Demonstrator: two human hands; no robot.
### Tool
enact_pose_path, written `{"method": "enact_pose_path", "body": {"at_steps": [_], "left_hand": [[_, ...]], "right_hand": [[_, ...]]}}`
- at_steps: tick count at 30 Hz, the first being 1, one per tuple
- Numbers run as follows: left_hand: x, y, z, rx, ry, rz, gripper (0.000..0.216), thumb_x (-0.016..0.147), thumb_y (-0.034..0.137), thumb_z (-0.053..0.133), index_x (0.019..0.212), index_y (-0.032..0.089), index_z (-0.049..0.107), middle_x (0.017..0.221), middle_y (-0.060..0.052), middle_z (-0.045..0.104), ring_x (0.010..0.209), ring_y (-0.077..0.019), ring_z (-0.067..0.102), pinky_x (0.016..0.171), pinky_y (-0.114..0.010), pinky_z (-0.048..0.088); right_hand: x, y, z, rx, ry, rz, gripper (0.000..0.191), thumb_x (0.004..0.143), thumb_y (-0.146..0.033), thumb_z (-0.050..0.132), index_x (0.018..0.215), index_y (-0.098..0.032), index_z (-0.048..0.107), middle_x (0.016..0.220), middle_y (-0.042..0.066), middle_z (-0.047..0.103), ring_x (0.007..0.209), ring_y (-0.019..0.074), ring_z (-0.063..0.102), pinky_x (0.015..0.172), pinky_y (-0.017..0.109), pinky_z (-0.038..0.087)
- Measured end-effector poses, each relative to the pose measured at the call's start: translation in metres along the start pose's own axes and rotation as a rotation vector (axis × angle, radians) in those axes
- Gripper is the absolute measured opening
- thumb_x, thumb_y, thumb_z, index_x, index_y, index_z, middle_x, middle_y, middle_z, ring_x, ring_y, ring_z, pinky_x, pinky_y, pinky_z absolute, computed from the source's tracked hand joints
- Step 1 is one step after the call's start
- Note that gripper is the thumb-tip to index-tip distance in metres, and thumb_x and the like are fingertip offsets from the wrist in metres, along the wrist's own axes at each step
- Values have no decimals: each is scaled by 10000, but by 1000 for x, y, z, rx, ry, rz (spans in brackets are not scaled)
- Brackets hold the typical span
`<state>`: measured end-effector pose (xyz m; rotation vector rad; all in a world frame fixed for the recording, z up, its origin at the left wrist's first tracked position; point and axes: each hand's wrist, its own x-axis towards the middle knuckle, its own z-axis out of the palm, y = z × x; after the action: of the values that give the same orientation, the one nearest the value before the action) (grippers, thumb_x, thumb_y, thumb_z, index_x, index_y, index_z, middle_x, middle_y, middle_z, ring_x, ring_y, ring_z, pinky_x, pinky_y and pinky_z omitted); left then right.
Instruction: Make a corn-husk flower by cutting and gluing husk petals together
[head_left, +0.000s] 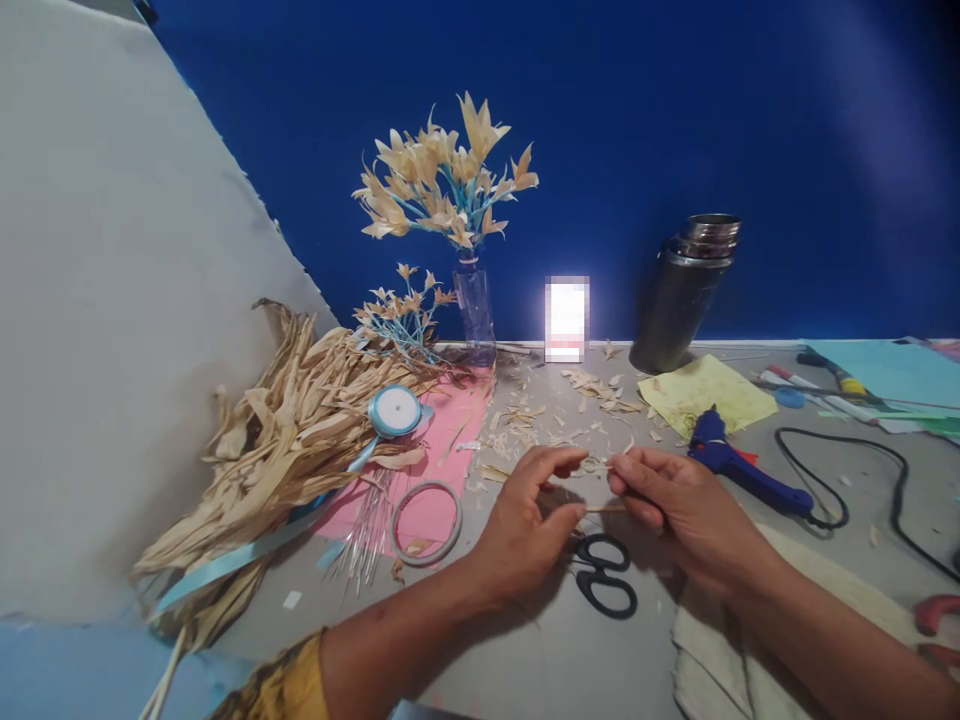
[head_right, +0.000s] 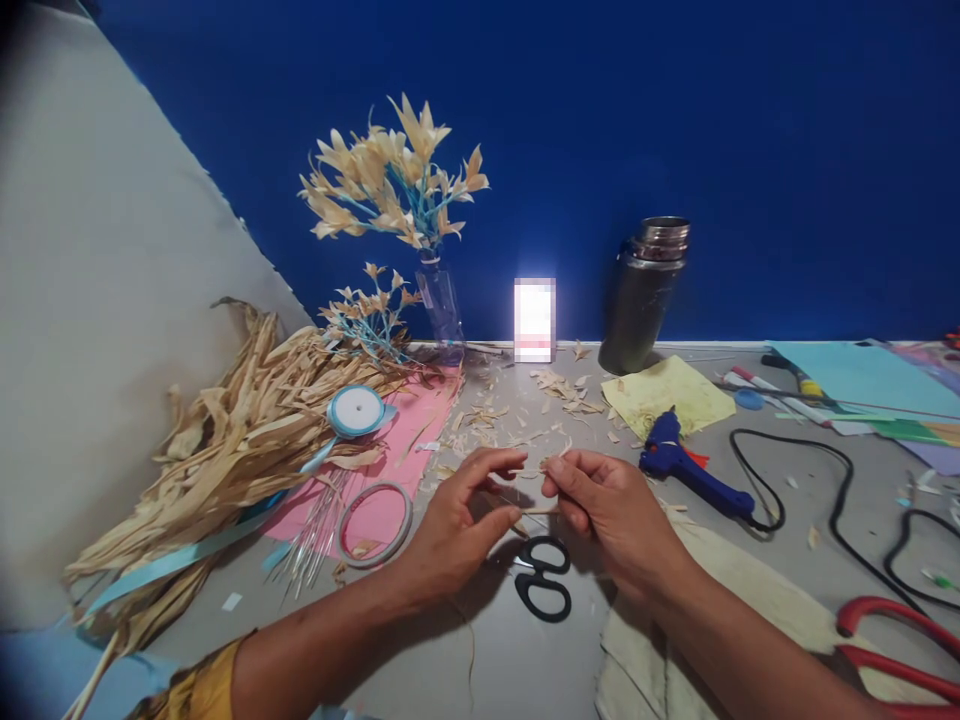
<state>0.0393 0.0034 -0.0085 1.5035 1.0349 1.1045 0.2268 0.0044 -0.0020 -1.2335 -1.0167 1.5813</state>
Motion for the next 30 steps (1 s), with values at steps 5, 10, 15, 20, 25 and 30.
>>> {"method": "enact_pose_path", "body": {"at_steps": [5, 10, 15, 20, 25, 30], "left_hand": [[0, 5, 3, -116, -6, 31, 199, 859, 282, 694, 1000, 222, 821, 1011, -99, 743, 994, -233, 653, 909, -361, 475], [1, 6, 4, -277, 2, -234, 263, 799, 408, 765, 835, 154, 824, 740, -73, 698, 697, -164, 611, 705, -299, 484], [-1, 7, 8, -374, 11, -334, 205, 746, 340, 799, 734, 135, 796, 680, -49, 646, 610, -123, 542, 612, -255, 444], [-4, 3, 11, -207, 1, -212, 176, 793, 319, 756, 811, 156, 821, 861, -90, 682, 744, -164, 580, 661, -272, 444], [-5, -1, 13, -140, -1, -165, 161, 834, 286, 709, 859, 193, 837, 913, -96, 682, 854, -199, 603, 721, -285, 448], [-4, 0, 14, -277, 54, -221, 148, 748, 292, 797, 826, 173, 836, 872, -75, 652, 791, -167, 589, 690, -274, 439]], "right_hand": [[-5, 1, 8, -115, -78, 0, 472, 775, -628, 738, 677, -178, 637, 417, -80, 418, 415, 73, 335, 428, 207, 258], [-7, 1, 12, -331, -152, -92, 365, 826, -523, 683, 671, -193, 652, 473, -63, 481, 445, 101, 433, 469, 227, 338], [-9, 4, 13, -613, -131, -235, 250, 881, -349, 586, 685, -212, 662, 605, -23, 631, 539, 134, 527, 539, 248, 381], [-8, 7, 12, -818, -133, -347, 259, 907, -297, 527, 701, -222, 665, 661, -7, 673, 627, 161, 569, 619, 265, 387], [-7, 10, 10, -905, -136, -320, 251, 906, -290, 496, 697, -215, 612, 665, 3, 666, 625, 169, 557, 609, 276, 352], [-8, 7, 11, -925, -129, -311, 236, 889, -295, 499, 689, -210, 592, 659, 6, 663, 626, 169, 554, 610, 281, 339]]}}
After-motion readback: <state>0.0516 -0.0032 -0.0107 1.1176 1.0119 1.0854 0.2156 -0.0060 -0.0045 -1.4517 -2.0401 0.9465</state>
